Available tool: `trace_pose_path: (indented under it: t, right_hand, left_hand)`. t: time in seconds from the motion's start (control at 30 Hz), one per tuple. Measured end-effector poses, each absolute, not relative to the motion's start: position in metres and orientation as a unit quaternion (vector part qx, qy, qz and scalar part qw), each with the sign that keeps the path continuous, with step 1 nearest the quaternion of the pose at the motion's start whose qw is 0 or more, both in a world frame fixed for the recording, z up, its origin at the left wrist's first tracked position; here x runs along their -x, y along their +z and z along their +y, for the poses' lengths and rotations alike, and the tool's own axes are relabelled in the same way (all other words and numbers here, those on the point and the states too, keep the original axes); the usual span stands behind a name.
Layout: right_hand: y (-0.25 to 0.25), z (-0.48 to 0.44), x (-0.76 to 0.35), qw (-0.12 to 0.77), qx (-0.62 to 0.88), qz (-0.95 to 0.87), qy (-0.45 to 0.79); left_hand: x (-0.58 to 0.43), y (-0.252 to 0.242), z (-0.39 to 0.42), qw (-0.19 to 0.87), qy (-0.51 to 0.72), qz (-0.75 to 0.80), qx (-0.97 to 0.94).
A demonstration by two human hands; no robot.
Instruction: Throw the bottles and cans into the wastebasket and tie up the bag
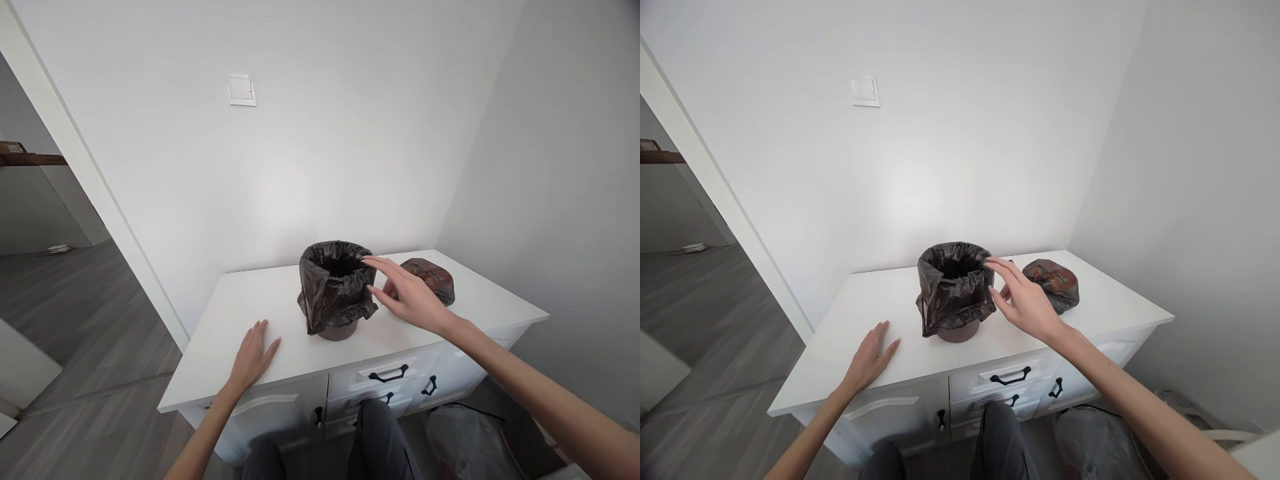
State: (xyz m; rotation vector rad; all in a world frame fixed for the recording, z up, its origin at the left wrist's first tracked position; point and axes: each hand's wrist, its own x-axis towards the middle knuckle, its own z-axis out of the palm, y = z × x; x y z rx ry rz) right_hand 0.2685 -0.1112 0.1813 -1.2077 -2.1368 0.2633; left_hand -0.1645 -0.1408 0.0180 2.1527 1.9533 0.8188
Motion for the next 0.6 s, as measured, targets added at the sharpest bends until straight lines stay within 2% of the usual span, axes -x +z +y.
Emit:
trace_pose_path:
  t: [0.1, 0.23, 0.6]
  right_hand:
    - [0.204, -0.1, -0.243, 0.252, 0.422, -0.867, 0.081]
    - [0.213, -0.071, -0.221, 0.206, 0.474, -0.856, 0.03]
    - [0.212, 0.048, -0.255, 0.245, 0.599, -0.762, -0.004]
  left_hand:
    - [0.162, 0.017, -0.14, 0.033, 0.252, 0.641, -0.724]
    - [0.162, 0.019, -0.14, 0.022, 0.241, 0.645, -0.725]
    - [0.16, 0.019, -0.145, -0.002, 0.228, 0.645, -0.73]
